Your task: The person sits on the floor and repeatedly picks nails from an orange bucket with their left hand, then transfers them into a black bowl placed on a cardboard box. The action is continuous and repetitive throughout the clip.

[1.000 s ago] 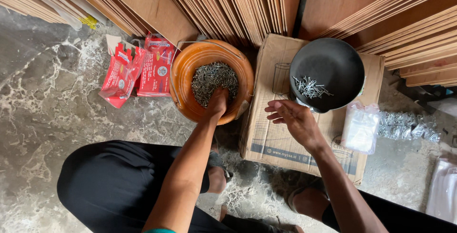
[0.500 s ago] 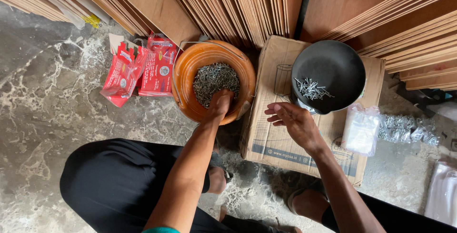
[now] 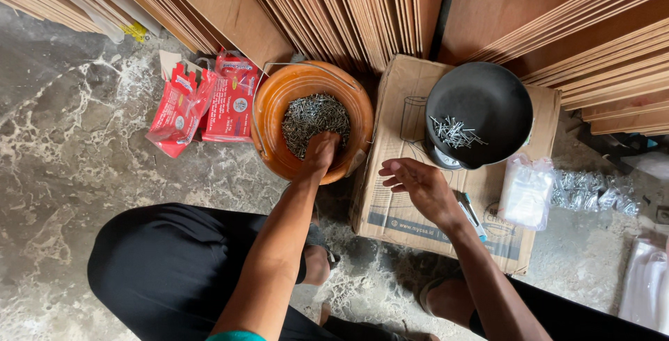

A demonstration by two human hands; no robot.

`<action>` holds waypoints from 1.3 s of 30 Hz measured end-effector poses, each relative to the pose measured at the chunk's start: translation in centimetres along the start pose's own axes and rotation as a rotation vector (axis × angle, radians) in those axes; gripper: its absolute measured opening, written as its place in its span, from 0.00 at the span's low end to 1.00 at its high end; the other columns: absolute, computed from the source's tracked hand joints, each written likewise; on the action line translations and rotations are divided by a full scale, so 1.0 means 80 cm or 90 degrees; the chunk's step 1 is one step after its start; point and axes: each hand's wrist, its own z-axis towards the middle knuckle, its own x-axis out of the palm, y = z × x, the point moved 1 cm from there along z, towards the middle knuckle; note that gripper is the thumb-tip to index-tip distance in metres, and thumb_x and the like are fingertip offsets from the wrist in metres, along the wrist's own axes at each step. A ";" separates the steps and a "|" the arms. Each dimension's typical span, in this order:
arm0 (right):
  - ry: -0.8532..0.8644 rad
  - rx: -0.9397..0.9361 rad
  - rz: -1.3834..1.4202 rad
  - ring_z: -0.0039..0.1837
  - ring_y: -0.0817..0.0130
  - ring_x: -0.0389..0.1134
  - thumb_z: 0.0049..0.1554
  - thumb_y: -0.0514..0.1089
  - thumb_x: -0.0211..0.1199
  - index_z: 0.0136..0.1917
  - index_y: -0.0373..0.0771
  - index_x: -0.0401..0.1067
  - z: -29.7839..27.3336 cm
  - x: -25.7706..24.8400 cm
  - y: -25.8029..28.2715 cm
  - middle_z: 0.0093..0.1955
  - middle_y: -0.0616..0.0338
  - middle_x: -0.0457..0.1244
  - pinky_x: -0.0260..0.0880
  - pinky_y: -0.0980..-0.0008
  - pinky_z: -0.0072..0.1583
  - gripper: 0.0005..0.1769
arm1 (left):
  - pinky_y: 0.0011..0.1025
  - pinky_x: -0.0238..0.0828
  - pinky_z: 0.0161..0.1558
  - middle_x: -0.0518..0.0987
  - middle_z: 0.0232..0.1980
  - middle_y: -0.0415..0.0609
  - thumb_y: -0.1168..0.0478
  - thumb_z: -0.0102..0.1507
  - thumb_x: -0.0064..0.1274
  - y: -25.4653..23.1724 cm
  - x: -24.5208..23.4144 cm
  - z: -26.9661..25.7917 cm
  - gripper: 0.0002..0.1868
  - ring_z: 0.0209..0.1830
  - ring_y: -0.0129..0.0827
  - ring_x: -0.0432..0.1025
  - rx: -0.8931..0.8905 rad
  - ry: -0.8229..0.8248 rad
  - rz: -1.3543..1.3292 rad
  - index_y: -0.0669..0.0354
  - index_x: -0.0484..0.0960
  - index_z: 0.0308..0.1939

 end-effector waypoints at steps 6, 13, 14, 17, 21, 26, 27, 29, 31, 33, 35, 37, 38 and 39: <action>-0.001 0.025 -0.007 0.48 0.59 0.68 0.57 0.45 0.50 0.52 0.33 0.71 -0.002 0.009 -0.007 0.46 0.44 0.66 0.69 0.63 0.53 0.16 | 0.45 0.66 0.27 0.71 0.17 0.55 0.70 0.58 0.34 -0.049 -0.046 -0.010 0.14 0.20 0.53 0.67 -0.008 -0.023 -0.018 0.67 0.75 0.22; 0.007 0.023 -0.028 0.48 0.58 0.69 0.58 0.46 0.49 0.52 0.34 0.71 -0.001 0.014 -0.005 0.46 0.43 0.66 0.70 0.62 0.52 0.17 | 0.37 0.61 0.20 0.67 0.11 0.44 0.66 0.56 0.41 0.033 0.040 0.017 0.13 0.12 0.37 0.63 0.028 -0.032 0.108 0.58 0.67 0.15; 0.011 0.019 -0.027 0.48 0.57 0.69 0.58 0.46 0.49 0.52 0.33 0.71 0.000 0.014 -0.005 0.46 0.43 0.66 0.70 0.61 0.52 0.17 | 0.40 0.65 0.22 0.71 0.16 0.48 0.67 0.55 0.41 0.037 0.039 0.016 0.09 0.15 0.41 0.66 0.034 -0.032 0.071 0.59 0.69 0.19; 0.013 0.017 -0.028 0.48 0.56 0.68 0.58 0.46 0.49 0.52 0.32 0.70 0.001 0.011 -0.007 0.46 0.42 0.66 0.69 0.60 0.53 0.17 | 0.42 0.69 0.24 0.75 0.21 0.49 0.67 0.53 0.43 0.035 0.034 0.008 0.04 0.19 0.42 0.69 0.050 -0.028 0.077 0.59 0.72 0.23; 0.006 0.006 -0.038 0.49 0.57 0.69 0.58 0.48 0.49 0.52 0.33 0.70 0.002 0.006 -0.011 0.46 0.44 0.66 0.69 0.60 0.53 0.18 | 0.45 0.70 0.29 0.73 0.26 0.52 0.65 0.55 0.42 0.022 0.018 -0.007 0.04 0.25 0.47 0.70 -0.018 -0.024 -0.084 0.59 0.72 0.27; 0.002 -0.003 -0.033 0.48 0.57 0.68 0.58 0.47 0.49 0.52 0.33 0.70 -0.003 -0.002 -0.014 0.46 0.44 0.66 0.69 0.59 0.52 0.18 | 0.43 0.73 0.38 0.74 0.40 0.52 0.68 0.55 0.47 0.010 0.019 -0.018 0.11 0.39 0.45 0.72 -0.045 -0.019 0.148 0.60 0.73 0.41; 0.003 -0.008 -0.035 0.49 0.57 0.69 0.58 0.48 0.49 0.52 0.34 0.70 -0.003 -0.003 -0.013 0.46 0.44 0.66 0.70 0.60 0.52 0.18 | 0.44 0.73 0.41 0.73 0.44 0.56 0.67 0.56 0.47 -0.001 0.006 -0.019 0.14 0.43 0.47 0.71 -0.070 -0.010 0.156 0.62 0.72 0.46; -0.004 -0.014 -0.036 0.48 0.56 0.69 0.58 0.47 0.49 0.52 0.33 0.70 -0.008 -0.004 -0.008 0.46 0.43 0.66 0.70 0.60 0.52 0.18 | 0.44 0.72 0.40 0.72 0.44 0.56 0.66 0.56 0.47 0.000 0.000 0.005 0.15 0.42 0.46 0.71 -0.070 -0.045 0.161 0.63 0.71 0.46; -0.011 -0.022 -0.038 0.48 0.55 0.69 0.58 0.47 0.50 0.52 0.33 0.70 -0.011 -0.007 -0.004 0.46 0.43 0.66 0.70 0.59 0.52 0.17 | 0.44 0.72 0.40 0.71 0.43 0.56 0.66 0.55 0.48 -0.013 -0.012 0.017 0.16 0.42 0.46 0.71 -0.069 -0.081 0.166 0.64 0.71 0.47; -0.020 -0.037 -0.031 0.49 0.54 0.69 0.58 0.46 0.50 0.52 0.33 0.70 -0.013 -0.011 -0.003 0.46 0.42 0.66 0.70 0.58 0.52 0.17 | 0.32 0.71 0.28 0.72 0.32 0.49 0.62 0.60 0.40 -0.043 -0.029 0.015 0.07 0.29 0.38 0.73 -0.071 -0.221 0.152 0.60 0.72 0.36; -0.033 -0.054 -0.025 0.48 0.54 0.69 0.58 0.46 0.49 0.52 0.32 0.70 -0.014 -0.017 -0.002 0.46 0.42 0.66 0.69 0.58 0.52 0.16 | 0.33 0.71 0.30 0.73 0.33 0.51 0.61 0.61 0.37 -0.087 -0.055 0.017 0.09 0.31 0.39 0.73 -0.062 -0.227 0.119 0.60 0.72 0.37; -0.046 -0.071 -0.020 0.48 0.53 0.68 0.58 0.45 0.49 0.52 0.32 0.69 -0.015 -0.021 0.002 0.46 0.41 0.65 0.69 0.57 0.52 0.16 | 0.34 0.71 0.32 0.73 0.34 0.52 0.60 0.63 0.34 -0.129 -0.078 0.017 0.11 0.32 0.40 0.73 -0.053 -0.234 0.086 0.60 0.72 0.38; -0.069 -0.077 0.011 0.48 0.53 0.68 0.58 0.43 0.49 0.53 0.32 0.69 -0.016 -0.023 0.005 0.46 0.41 0.65 0.69 0.56 0.52 0.15 | 0.34 0.71 0.32 0.73 0.33 0.55 0.63 0.62 0.34 -0.150 -0.088 0.016 0.09 0.31 0.42 0.73 0.010 -0.267 0.005 0.61 0.71 0.35; -0.092 -0.083 0.040 0.48 0.52 0.68 0.58 0.42 0.49 0.54 0.31 0.68 -0.016 -0.026 0.009 0.47 0.40 0.64 0.69 0.55 0.51 0.15 | 0.33 0.71 0.32 0.72 0.31 0.57 0.66 0.61 0.35 -0.172 -0.098 0.016 0.08 0.30 0.45 0.72 0.074 -0.298 -0.077 0.62 0.71 0.32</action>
